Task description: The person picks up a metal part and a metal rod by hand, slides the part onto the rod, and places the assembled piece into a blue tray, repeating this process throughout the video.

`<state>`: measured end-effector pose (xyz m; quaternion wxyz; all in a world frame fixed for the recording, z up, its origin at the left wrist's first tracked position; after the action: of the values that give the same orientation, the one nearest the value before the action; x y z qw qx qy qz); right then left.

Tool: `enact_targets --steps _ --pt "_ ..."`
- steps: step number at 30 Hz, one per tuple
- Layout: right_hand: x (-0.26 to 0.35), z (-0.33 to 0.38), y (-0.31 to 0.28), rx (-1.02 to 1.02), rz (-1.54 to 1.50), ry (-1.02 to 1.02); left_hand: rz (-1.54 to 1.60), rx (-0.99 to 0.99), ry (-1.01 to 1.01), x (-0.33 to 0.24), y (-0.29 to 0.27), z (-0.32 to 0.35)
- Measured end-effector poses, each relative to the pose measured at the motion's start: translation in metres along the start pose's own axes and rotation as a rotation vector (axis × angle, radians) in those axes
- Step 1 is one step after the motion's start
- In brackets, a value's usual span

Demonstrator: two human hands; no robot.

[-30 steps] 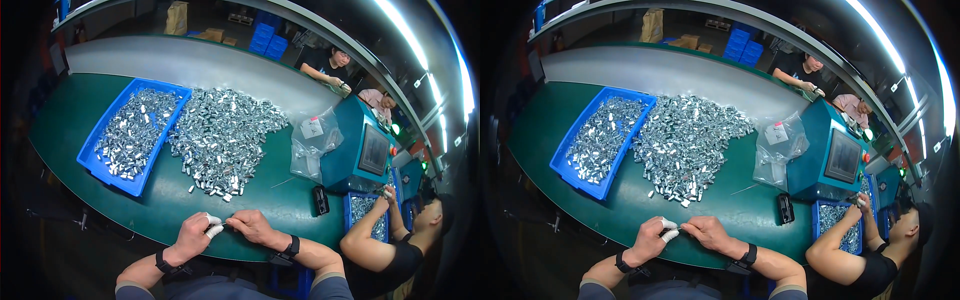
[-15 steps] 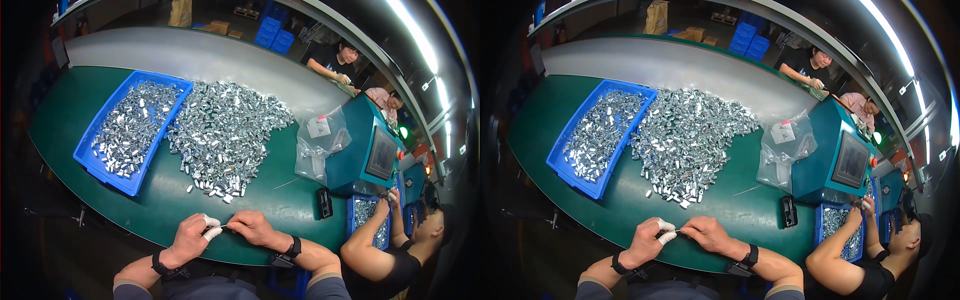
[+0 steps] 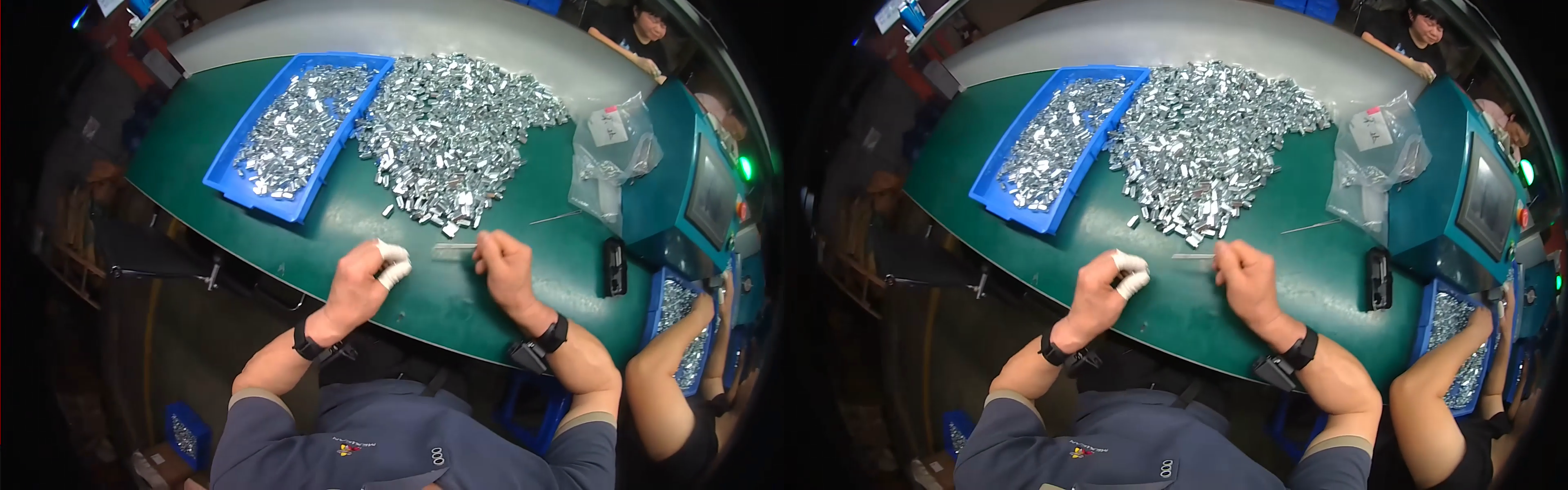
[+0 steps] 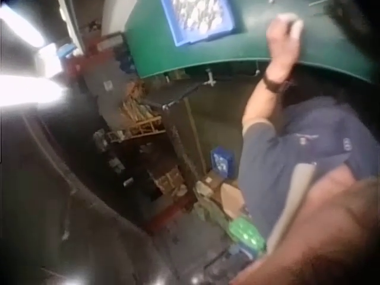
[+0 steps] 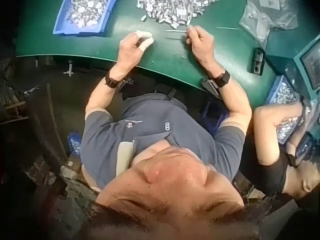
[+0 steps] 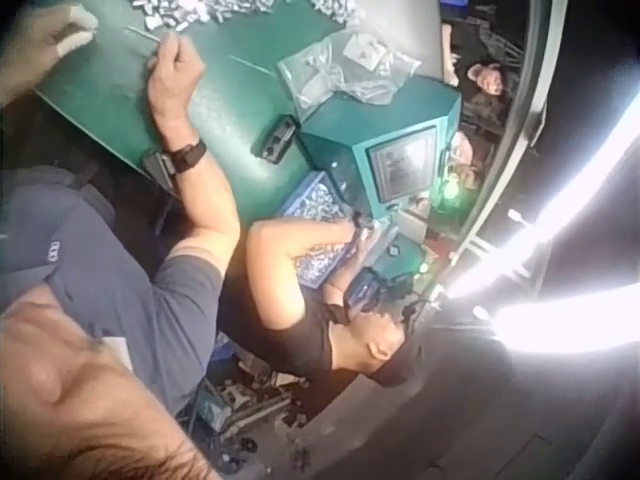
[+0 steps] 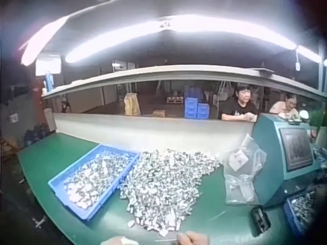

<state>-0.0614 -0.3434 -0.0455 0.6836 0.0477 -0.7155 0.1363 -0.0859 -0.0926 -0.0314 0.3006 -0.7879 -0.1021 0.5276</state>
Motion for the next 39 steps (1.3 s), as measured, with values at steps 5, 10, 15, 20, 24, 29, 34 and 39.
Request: enact_targets --steps 5,10,15,20,24,29,34,39 --pt "-0.005 0.000 0.002 0.007 -0.059 -0.018 -0.267 -0.225 -0.029 0.015 -0.083 -0.023" --pt "-0.004 0.002 0.000 0.015 -0.083 -0.076 -0.359 -0.334 -0.129 0.064 -0.137 -0.058" --pt "-0.004 0.000 0.004 0.008 -0.063 -0.108 -0.670 -0.197 -0.202 0.084 -0.135 -0.069" --pt "-0.008 0.001 -0.002 0.006 -0.043 -0.104 -0.649 -0.171 0.061 0.060 -0.099 -0.071" --pt "-0.009 0.002 -0.003 0.005 -0.025 -0.109 -0.598 0.164 0.162 0.034 -0.043 -0.065" --pt "-0.008 -0.001 0.003 0.016 -0.005 -0.119 -0.519 0.218 0.060 0.043 -0.033 -0.053" --pt "-0.010 0.002 0.005 0.089 0.050 -0.140 -0.502 0.186 -0.047 0.037 -0.026 -0.042" --pt "-0.007 0.003 0.003 0.129 0.141 -0.183 -0.279 0.249 -0.307 0.025 -0.020 -0.044"
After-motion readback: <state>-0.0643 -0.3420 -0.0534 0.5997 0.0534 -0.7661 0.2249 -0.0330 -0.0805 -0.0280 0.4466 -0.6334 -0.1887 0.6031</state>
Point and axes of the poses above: each hand's wrist, its own z-axis away from the middle knuckle, its own y-axis out of the palm, x = y × z, the point moved 1 cm from there along -z, towards the middle knuckle, and after that the axes turned 12 degrees about x, right-handed, at the moved point
